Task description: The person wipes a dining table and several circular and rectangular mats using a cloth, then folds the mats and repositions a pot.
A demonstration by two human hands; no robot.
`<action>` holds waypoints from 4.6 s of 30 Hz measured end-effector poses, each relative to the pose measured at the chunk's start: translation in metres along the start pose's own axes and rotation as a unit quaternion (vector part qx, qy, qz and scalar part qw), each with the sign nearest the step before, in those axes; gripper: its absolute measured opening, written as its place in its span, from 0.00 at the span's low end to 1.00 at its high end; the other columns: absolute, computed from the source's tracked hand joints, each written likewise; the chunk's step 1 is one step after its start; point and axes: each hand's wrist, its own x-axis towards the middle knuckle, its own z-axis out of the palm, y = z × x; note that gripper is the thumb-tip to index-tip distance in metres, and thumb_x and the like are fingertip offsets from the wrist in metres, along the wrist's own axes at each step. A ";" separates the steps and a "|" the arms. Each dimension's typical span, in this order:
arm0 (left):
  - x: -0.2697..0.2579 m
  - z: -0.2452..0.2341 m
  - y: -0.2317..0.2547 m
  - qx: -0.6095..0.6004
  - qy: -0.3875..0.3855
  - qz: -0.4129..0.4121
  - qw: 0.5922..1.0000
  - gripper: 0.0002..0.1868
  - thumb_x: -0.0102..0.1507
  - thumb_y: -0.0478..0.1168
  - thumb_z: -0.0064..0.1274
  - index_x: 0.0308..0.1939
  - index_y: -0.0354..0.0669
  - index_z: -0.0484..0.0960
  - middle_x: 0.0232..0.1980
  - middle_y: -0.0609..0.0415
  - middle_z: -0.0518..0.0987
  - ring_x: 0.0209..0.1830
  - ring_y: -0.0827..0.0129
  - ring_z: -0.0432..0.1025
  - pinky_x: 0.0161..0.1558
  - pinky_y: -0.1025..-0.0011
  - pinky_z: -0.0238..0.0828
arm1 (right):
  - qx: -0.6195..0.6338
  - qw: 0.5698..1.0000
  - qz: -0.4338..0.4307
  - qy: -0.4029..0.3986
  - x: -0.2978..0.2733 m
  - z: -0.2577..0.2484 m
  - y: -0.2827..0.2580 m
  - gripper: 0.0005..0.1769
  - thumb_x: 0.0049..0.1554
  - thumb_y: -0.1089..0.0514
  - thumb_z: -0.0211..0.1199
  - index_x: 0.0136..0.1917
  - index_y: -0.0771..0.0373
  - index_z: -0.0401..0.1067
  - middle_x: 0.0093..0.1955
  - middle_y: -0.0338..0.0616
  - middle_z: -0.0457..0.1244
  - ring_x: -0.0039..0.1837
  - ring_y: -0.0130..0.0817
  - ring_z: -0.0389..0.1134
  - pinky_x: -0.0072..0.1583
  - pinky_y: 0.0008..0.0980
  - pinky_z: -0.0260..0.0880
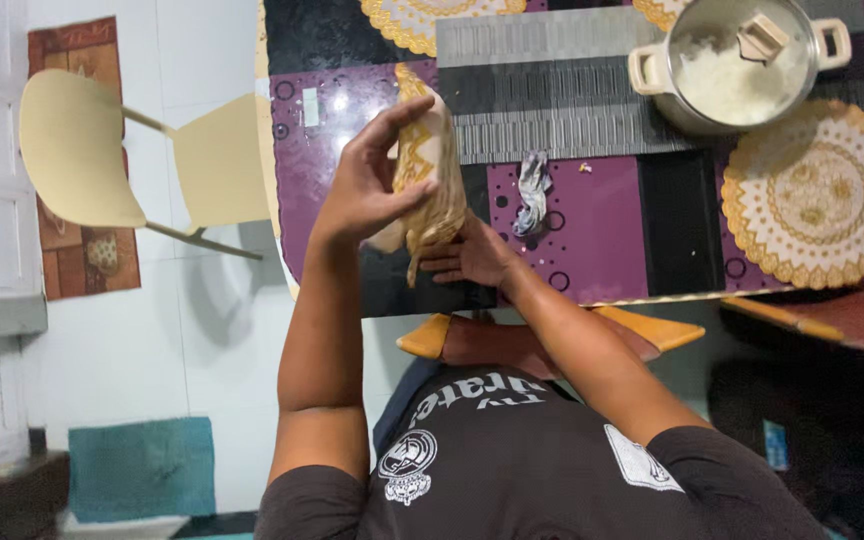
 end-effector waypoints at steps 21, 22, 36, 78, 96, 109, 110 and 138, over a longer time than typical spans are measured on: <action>0.025 0.091 -0.103 -0.003 -0.035 -0.029 0.999 0.39 0.59 0.31 0.64 0.73 0.30 0.66 0.68 0.45 0.73 0.70 0.63 0.69 0.73 0.65 0.65 | 0.057 0.842 -0.456 0.283 -0.232 -0.122 -0.026 0.21 0.58 0.68 0.63 0.65 0.63 0.68 0.57 0.46 0.69 0.56 0.39 0.73 0.58 0.44 0.77; 0.031 0.109 -0.110 -0.005 -0.041 -0.029 0.999 0.39 0.59 0.31 0.64 0.73 0.30 0.66 0.68 0.45 0.73 0.70 0.63 0.69 0.73 0.65 0.65 | 0.044 0.840 -0.463 0.280 -0.251 -0.134 -0.028 0.22 0.57 0.70 0.63 0.65 0.64 0.69 0.57 0.47 0.69 0.57 0.40 0.73 0.59 0.44 0.77; 0.123 0.407 -0.236 -0.147 -0.007 -0.133 0.980 0.39 0.59 0.27 0.60 0.73 0.22 0.63 0.64 0.39 0.74 0.61 0.59 0.74 0.61 0.65 0.74 | 0.085 0.829 -0.460 0.307 -0.561 -0.305 -0.113 0.22 0.60 0.65 0.57 0.67 0.72 0.70 0.58 0.53 0.70 0.56 0.40 0.75 0.59 0.38 0.77; 0.216 0.530 -0.578 0.380 0.069 -0.223 0.895 0.22 0.54 0.31 0.55 0.53 0.39 0.83 0.51 0.42 0.80 0.42 0.52 0.78 0.47 0.64 0.76 | -0.303 0.688 -0.141 0.644 -0.545 -0.697 -0.237 0.26 0.44 0.66 0.72 0.57 0.66 0.73 0.51 0.46 0.68 0.48 0.35 0.70 0.45 0.35 0.70; 0.413 0.502 -0.378 0.523 0.040 0.049 0.850 0.22 0.58 0.37 0.62 0.56 0.46 0.79 0.61 0.48 0.75 0.62 0.51 0.67 0.55 0.52 0.68 | -0.579 0.596 -0.426 0.358 -0.329 -0.592 -0.509 0.12 0.59 0.66 0.65 0.55 0.61 0.81 0.49 0.47 0.69 0.45 0.33 0.70 0.49 0.32 0.71; 0.552 0.521 -0.505 0.681 -0.097 -0.127 0.715 0.38 0.58 0.47 0.54 0.67 0.28 0.65 0.71 0.40 0.66 0.71 0.52 0.59 0.66 0.22 0.32 | -0.527 0.739 -0.276 0.316 -0.160 -0.672 -0.595 0.20 0.51 0.65 0.70 0.58 0.58 0.78 0.51 0.47 0.70 0.51 0.42 0.73 0.53 0.42 0.74; 0.555 0.522 -0.511 0.707 -0.083 -0.103 0.695 0.34 0.61 0.44 0.51 0.67 0.28 0.65 0.70 0.39 0.68 0.72 0.52 0.61 0.67 0.21 0.30 | -0.699 0.549 -0.385 0.248 -0.163 -0.664 -0.598 0.24 0.49 0.65 0.72 0.60 0.54 0.79 0.58 0.47 0.70 0.60 0.45 0.73 0.61 0.44 0.75; 0.559 0.512 -0.505 0.695 -0.134 -0.117 0.696 0.14 0.66 0.38 0.49 0.52 0.38 0.82 0.53 0.50 0.82 0.62 0.61 0.71 0.72 0.26 0.42 | -0.766 0.350 -0.493 0.219 -0.136 -0.649 -0.617 0.04 0.65 0.68 0.54 0.49 0.68 0.70 0.50 0.55 0.61 0.56 0.53 0.65 0.58 0.46 0.66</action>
